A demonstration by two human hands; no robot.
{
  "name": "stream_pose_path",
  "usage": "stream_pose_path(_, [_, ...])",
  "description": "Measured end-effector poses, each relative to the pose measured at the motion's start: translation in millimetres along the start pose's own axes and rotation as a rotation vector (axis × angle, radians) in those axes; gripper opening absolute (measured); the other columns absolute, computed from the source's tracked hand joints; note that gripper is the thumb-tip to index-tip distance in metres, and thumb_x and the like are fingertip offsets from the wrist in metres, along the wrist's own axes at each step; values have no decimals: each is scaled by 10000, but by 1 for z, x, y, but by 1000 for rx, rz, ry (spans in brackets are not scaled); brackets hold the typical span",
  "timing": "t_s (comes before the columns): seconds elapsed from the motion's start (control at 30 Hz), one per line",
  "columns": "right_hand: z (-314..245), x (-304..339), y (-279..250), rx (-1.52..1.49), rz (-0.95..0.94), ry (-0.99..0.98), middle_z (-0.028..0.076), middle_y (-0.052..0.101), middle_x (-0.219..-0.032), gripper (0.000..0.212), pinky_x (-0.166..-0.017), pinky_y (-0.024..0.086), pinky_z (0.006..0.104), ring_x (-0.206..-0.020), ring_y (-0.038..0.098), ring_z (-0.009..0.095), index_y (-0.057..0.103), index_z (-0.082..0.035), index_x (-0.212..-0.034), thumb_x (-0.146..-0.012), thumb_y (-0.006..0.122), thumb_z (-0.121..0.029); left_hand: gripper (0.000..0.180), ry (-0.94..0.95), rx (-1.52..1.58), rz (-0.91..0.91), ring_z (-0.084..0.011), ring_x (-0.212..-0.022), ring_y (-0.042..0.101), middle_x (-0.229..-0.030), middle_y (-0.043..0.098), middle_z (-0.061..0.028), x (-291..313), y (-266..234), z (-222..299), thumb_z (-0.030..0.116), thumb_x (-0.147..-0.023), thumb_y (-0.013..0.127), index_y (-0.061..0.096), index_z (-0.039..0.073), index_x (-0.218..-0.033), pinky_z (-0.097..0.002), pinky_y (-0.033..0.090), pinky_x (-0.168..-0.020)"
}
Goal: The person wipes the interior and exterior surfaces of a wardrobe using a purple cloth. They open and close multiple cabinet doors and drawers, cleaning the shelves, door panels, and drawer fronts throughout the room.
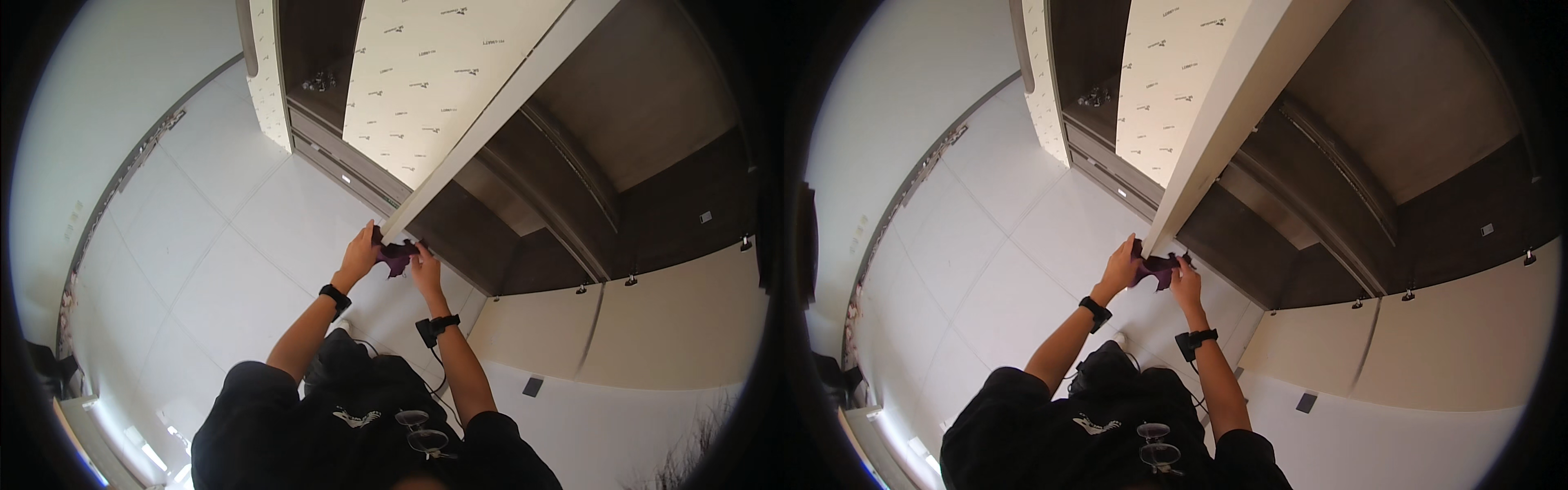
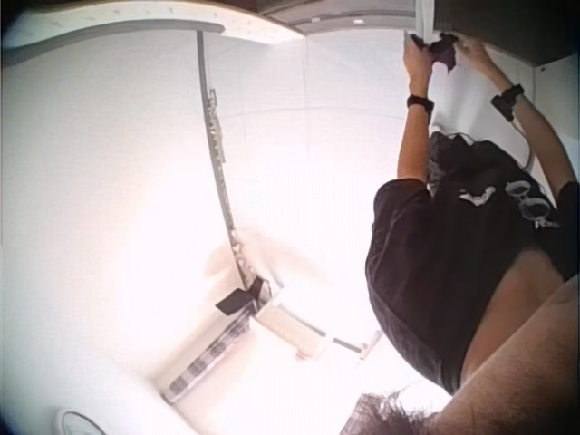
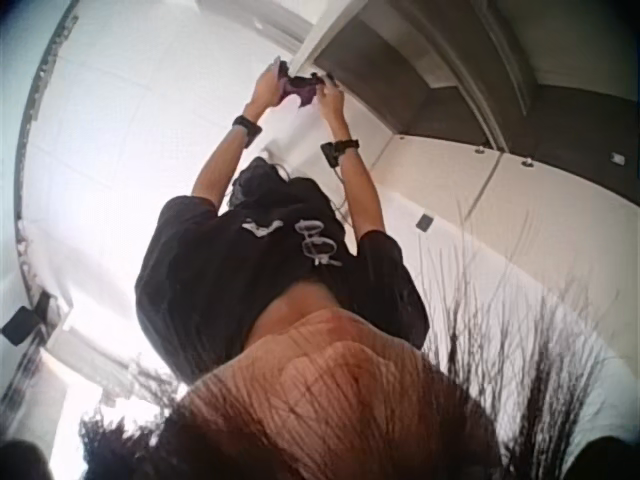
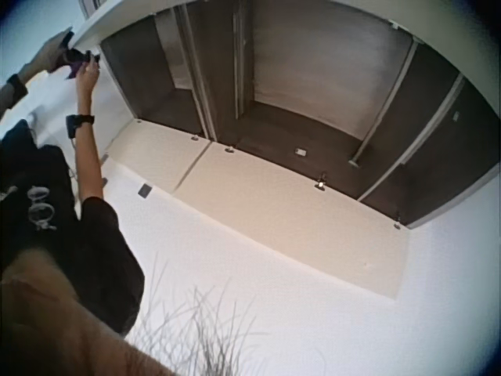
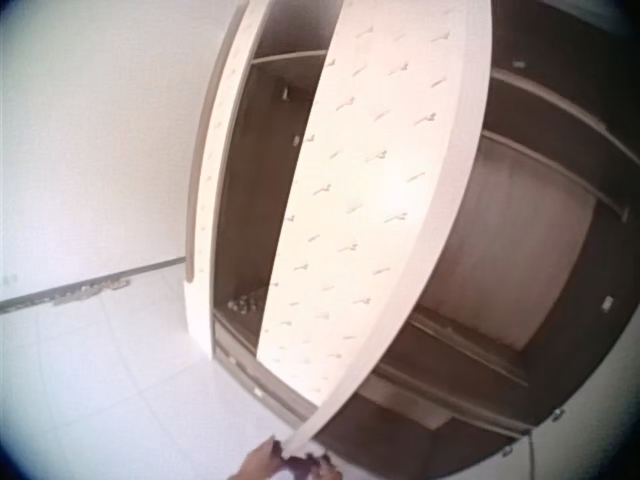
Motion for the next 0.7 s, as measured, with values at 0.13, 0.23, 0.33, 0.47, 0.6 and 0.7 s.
stream_pose_path(0.13, [-2, -6, 6, -27, -44, 27, 262, 663, -1033, 373, -790, 532, 409, -926, 669, 370, 577, 4, -1243, -877, 598, -65, 650, 44, -87, 79, -393, -1001, 561, -1079, 556, -201, -10, 6, -1, 36, -768, 675, 384, -32, -1345, -456, 498, -836])
stream_pose_path(0.23, [-6, -22, 2, 0, -38, 23, 266, 651, -1066, 358, -799, 534, 415, -970, 660, 369, 574, 20, -1238, -887, 582, -55, 592, 69, -154, 120, -409, -997, 534, -1093, 529, -209, -12, 14, -3, 5, -759, 635, 406, -33, -1303, -469, 488, -840])
stream_pose_path(0.33, [-3, -42, -3, -30, -11, -6, 267, 648, -1069, 365, -795, 537, 419, -966, 664, 362, 556, 27, -1254, -896, 566, -41, 552, 38, -207, 124, -429, -989, 509, -1111, 501, -223, -12, 19, -3, -33, -753, 583, 408, -36, -1277, -485, 476, -847])
stream_pose_path(0.47, [6, -69, 3, -93, -26, -4, 259, 659, -1020, 380, -832, 515, 436, -943, 649, 384, 543, 28, -1260, -886, 540, -42, 477, 13, -287, 127, -401, -973, 520, -1090, 500, -200, -13, 16, 1, -27, -772, 567, 436, -40, -1230, -474, 502, -804])
stream_pose_path(0.6, [-2, -92, 8, -106, -162, -35, 260, 653, -1036, 384, -849, 510, 435, -957, 640, 390, 537, 41, -1260, -885, 533, -43, 447, -51, -333, 174, -380, -979, 532, -1086, 512, -177, -5, 15, 2, -18, -784, 575, 459, -23, -1216, -462, 513, -795])
stream_pose_path(0.7, [-1, -80, 10, -6, -167, -398, 311, 587, -1169, 472, -879, 490, 462, -1087, 578, 425, 504, 43, -1313, -842, 512, 35, 451, -173, -297, 222, -412, -1018, 508, -1108, 502, -198, 4, 29, 3, -72, -762, 539, 457, -19, -1202, -500, 483, -838])
Point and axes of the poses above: each hand's wrist, its own x-axis away from the middle knuckle, its own y-axis out of the palm, z = x × y, the point moved 3 cm from there along -x, towards the middle knuckle
